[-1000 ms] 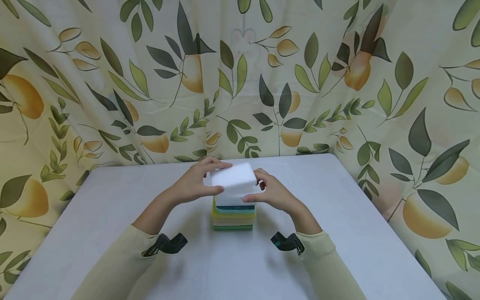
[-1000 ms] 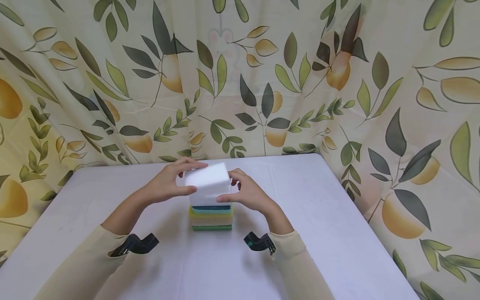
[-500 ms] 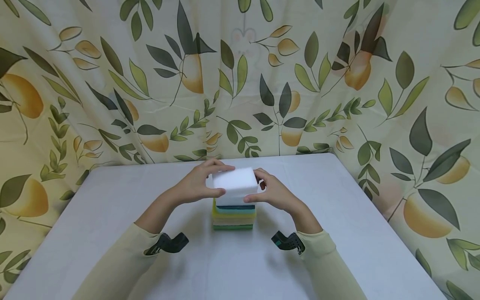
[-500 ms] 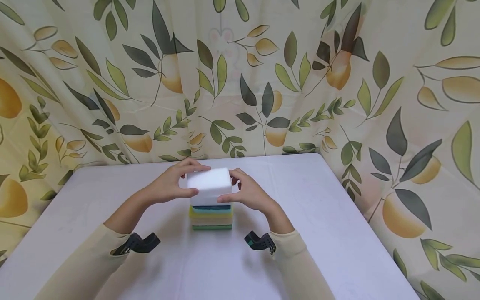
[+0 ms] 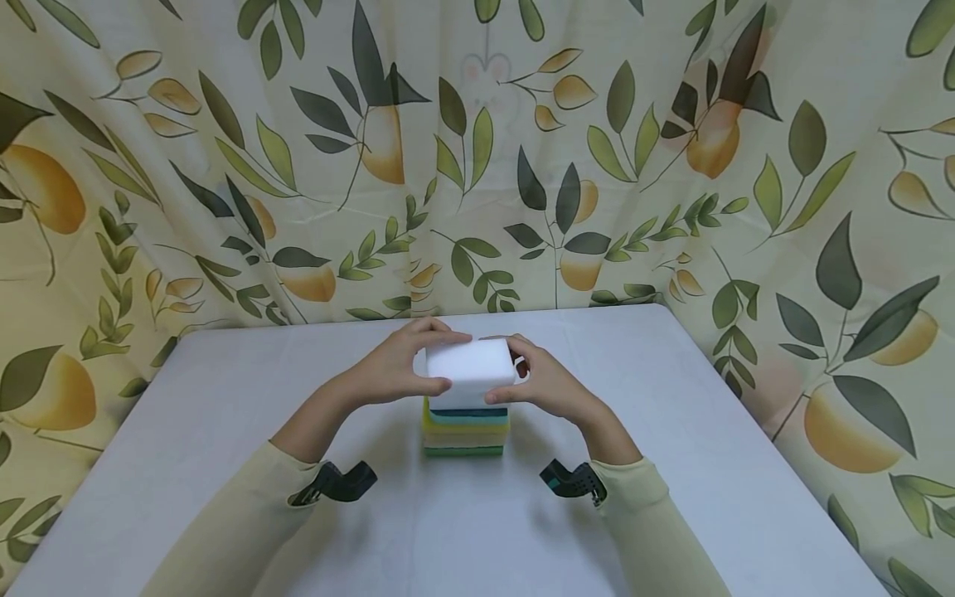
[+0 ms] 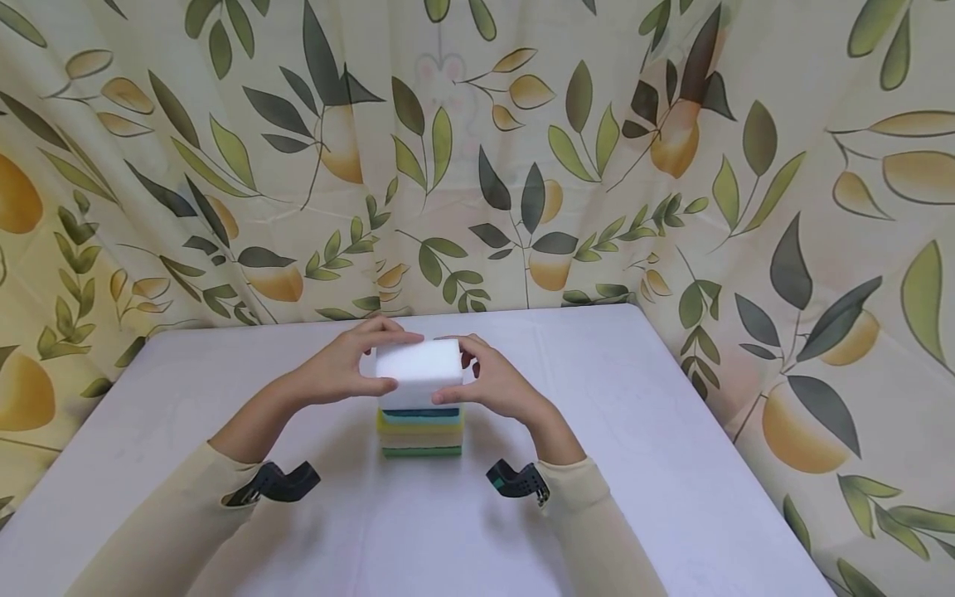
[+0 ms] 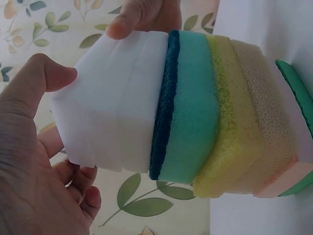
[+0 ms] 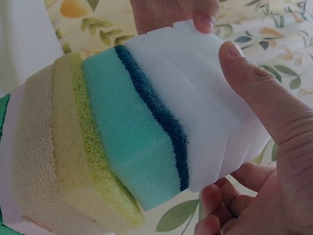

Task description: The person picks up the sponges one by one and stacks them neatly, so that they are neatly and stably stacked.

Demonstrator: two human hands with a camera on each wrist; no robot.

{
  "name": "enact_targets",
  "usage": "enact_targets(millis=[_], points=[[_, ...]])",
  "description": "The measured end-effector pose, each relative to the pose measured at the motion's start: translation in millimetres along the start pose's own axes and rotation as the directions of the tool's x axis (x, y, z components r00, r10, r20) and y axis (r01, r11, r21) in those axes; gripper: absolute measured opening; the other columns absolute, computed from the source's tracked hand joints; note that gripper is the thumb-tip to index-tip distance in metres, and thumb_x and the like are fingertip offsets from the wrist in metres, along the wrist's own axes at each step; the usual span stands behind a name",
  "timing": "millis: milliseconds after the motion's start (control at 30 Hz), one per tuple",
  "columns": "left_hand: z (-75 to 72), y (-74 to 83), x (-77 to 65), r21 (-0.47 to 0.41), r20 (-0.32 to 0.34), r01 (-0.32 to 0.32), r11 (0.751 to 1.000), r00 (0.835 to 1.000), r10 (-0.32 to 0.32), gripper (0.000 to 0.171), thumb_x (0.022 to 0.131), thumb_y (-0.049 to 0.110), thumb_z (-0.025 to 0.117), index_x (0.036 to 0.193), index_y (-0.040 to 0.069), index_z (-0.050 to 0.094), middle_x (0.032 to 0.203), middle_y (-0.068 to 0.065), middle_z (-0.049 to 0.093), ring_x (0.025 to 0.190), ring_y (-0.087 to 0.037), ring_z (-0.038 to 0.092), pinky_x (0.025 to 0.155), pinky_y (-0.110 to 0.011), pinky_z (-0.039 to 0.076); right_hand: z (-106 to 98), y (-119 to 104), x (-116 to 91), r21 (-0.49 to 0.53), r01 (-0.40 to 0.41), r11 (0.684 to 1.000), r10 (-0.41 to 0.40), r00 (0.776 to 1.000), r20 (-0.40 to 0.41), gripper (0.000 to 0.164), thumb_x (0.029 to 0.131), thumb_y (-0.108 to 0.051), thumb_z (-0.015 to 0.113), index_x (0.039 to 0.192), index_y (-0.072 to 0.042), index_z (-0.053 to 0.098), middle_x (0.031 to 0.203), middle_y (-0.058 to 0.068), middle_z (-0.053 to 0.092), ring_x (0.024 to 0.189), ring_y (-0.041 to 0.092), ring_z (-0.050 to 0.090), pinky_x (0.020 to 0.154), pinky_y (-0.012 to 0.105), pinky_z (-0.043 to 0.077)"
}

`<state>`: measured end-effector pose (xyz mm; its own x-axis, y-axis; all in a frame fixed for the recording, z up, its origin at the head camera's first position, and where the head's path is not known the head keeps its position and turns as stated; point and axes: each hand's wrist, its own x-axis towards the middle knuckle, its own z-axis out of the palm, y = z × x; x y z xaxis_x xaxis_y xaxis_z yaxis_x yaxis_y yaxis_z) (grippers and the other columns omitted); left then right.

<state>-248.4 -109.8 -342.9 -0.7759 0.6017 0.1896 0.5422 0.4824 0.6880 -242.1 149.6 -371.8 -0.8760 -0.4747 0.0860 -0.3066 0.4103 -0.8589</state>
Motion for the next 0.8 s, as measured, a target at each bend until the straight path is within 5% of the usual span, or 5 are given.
enact_targets(millis=[800], points=[[1.9,-3.3,-1.1,0.008,0.013,-0.004,1.000,1.000,0.004,0.058,0.081,0.024,0.074,0.137,0.020,0.059,0.127,-0.001,0.050,0.119,-0.023,0.045,0.090,-0.045,0.049,0.3,-0.9,-1.1,0.007,0.006,1.000,-0.007,1.000,0.008,0.071,0.076,-0.031,0.085,0.135,-0.010,0.052,0.118,0.009,0.052,0.093,0.028,0.048,0.075,0.036,0.045]])
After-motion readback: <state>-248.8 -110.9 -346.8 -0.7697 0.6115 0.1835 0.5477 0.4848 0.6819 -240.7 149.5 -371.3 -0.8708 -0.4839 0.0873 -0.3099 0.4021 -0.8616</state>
